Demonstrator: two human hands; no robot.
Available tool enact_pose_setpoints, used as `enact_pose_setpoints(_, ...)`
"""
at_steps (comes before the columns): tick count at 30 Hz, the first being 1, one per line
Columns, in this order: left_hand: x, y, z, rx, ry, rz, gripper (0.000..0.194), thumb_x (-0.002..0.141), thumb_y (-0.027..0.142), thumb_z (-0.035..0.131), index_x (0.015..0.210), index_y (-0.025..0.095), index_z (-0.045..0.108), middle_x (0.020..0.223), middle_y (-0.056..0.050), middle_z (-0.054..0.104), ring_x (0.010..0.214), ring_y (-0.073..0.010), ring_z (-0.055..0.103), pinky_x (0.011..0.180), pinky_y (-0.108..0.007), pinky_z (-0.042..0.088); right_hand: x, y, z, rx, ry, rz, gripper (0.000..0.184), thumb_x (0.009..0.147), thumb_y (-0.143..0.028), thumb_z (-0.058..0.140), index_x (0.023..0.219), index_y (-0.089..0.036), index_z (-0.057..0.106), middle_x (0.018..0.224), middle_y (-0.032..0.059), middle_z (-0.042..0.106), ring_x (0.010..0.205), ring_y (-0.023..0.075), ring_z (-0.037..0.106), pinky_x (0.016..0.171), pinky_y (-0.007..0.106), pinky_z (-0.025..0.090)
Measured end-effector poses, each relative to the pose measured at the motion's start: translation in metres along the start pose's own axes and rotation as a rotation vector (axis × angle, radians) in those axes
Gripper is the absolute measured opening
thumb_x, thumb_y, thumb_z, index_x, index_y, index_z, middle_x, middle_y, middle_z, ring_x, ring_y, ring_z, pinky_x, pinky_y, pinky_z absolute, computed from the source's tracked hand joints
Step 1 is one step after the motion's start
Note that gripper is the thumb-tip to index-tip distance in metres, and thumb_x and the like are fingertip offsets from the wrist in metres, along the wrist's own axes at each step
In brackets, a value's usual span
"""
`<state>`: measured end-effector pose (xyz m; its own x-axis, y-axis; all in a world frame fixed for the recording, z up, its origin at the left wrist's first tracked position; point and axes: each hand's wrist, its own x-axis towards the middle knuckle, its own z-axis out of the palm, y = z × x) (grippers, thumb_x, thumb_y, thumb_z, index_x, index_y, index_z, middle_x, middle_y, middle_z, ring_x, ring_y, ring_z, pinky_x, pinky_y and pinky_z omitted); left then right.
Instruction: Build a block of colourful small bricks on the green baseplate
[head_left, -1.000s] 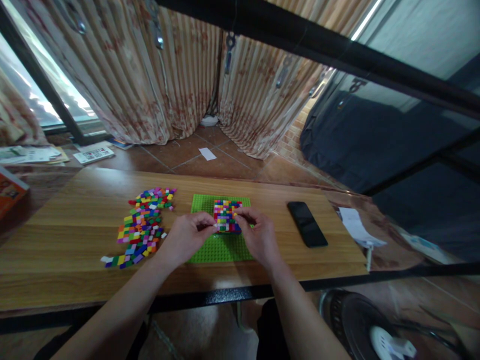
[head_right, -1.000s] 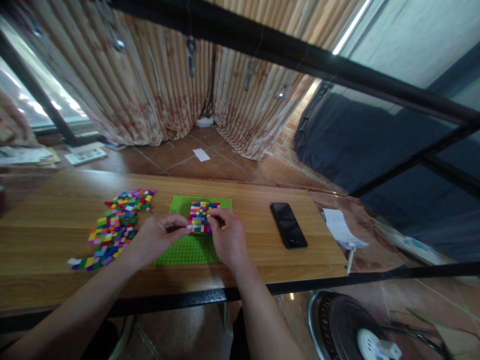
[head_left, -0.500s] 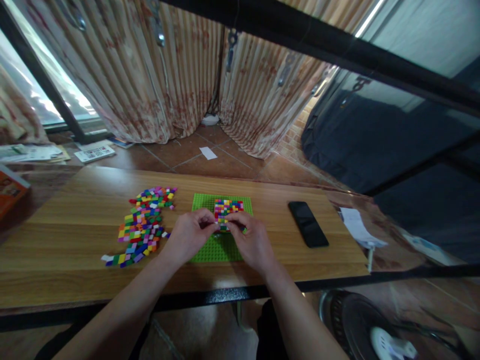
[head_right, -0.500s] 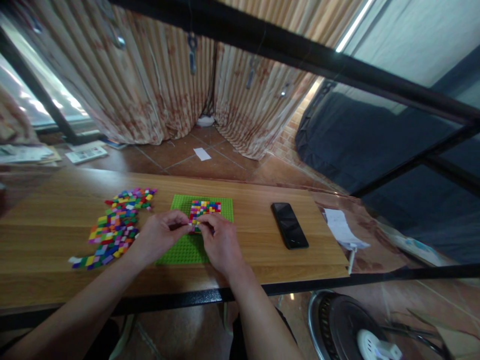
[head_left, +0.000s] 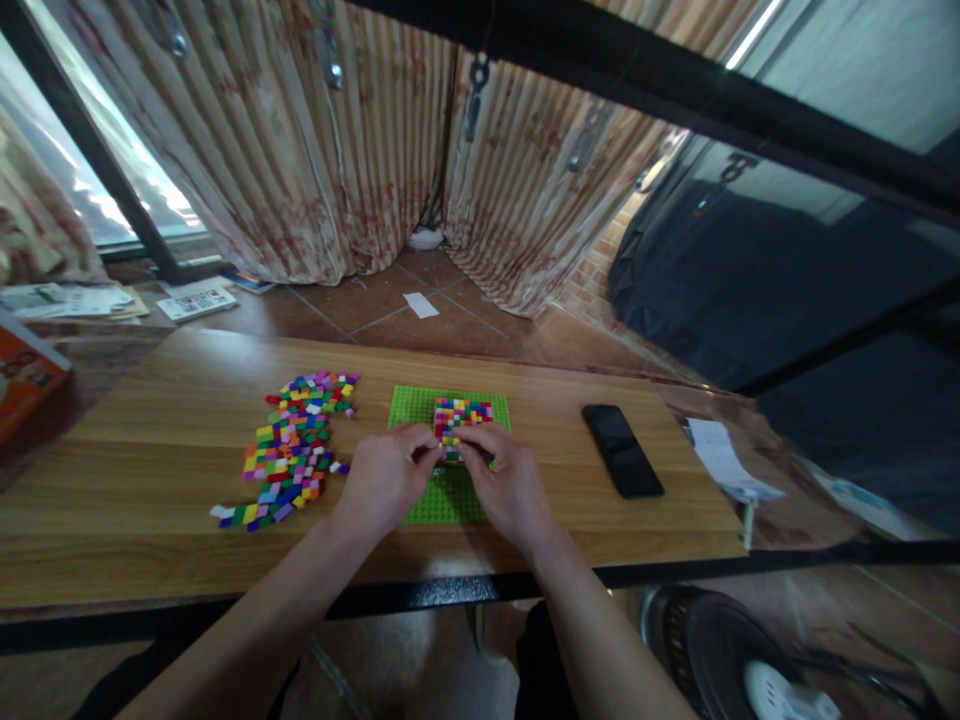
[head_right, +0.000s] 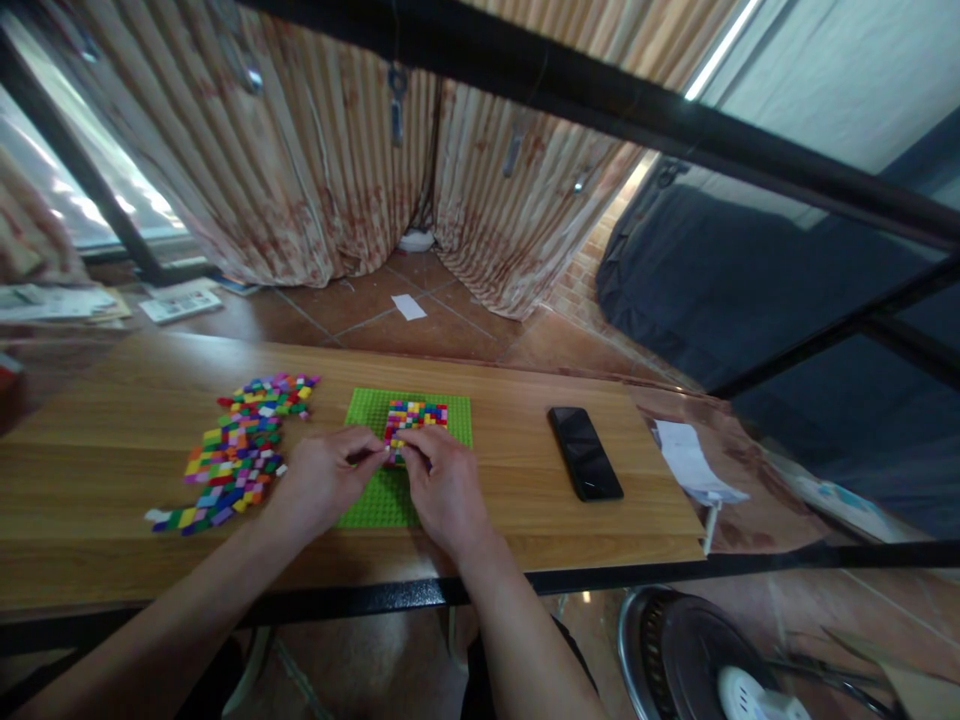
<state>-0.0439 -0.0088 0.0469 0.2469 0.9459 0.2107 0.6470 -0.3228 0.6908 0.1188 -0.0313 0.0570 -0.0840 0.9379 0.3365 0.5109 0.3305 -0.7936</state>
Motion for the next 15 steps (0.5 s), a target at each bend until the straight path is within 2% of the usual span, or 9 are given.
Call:
enact_pose_setpoints(4,-0.0046,0.0033,-0.0011,0.104,0.006,0.052,0.02,0.088,0.025,0.054,0.073,0.02,0.067,0.075,-0.005,0.071,0.068,-0.0185,0.065,0.062,-0.028,0.039,0.001,-0.0012,-0.0008,-0.034,-0.013,0.008,0.018,0.09,-0.016,0.057,0.093,-0.024,0.073,0.094,0.004,0.073,0.089,0.0176,0.068,0.082,0.03,0.053)
enact_pose_setpoints(7,-0.0061,0.0046,-0.0018,0.075,0.016,0.052,0.019,0.087,0.025,0.054,0.075,0.02,0.068,0.076,-0.005,0.072,0.069,-0.0186,0.065,0.063,-0.028,0.04,0.001,-0.0002,-0.0005,-0.042,-0.013,0.008,0.018,0.09,-0.016,0.057,0.092,-0.024,0.073,0.092,0.0037,0.073,0.088,0.0173,0.068,0.08,0.029,0.052)
enact_pose_setpoints(10,-0.0052,0.0045,-0.001,-0.05,0.024,-0.008,0.02,0.086,0.026,0.054,0.074,0.02,0.069,0.075,-0.004,0.072,0.068,-0.0178,0.064,0.064,-0.028,0.042,0.0004,0.0011,-0.0001,-0.044,-0.006,0.004,0.017,0.089,-0.016,0.057,0.092,-0.023,0.072,0.091,0.0039,0.072,0.087,0.0173,0.067,0.08,0.029,0.052)
enact_pose_setpoints(15,0.0024,-0.0011,0.0061,-0.407,0.045,-0.227,0.015,0.075,0.03,0.065,0.066,0.018,0.069,0.064,-0.002,0.069,0.061,-0.016,0.06,0.059,-0.027,0.043,-0.0007,0.0019,0.0003,-0.048,-0.016,0.0,0.018,0.09,-0.015,0.057,0.093,-0.024,0.072,0.091,0.0033,0.071,0.086,0.0171,0.066,0.08,0.03,0.051)
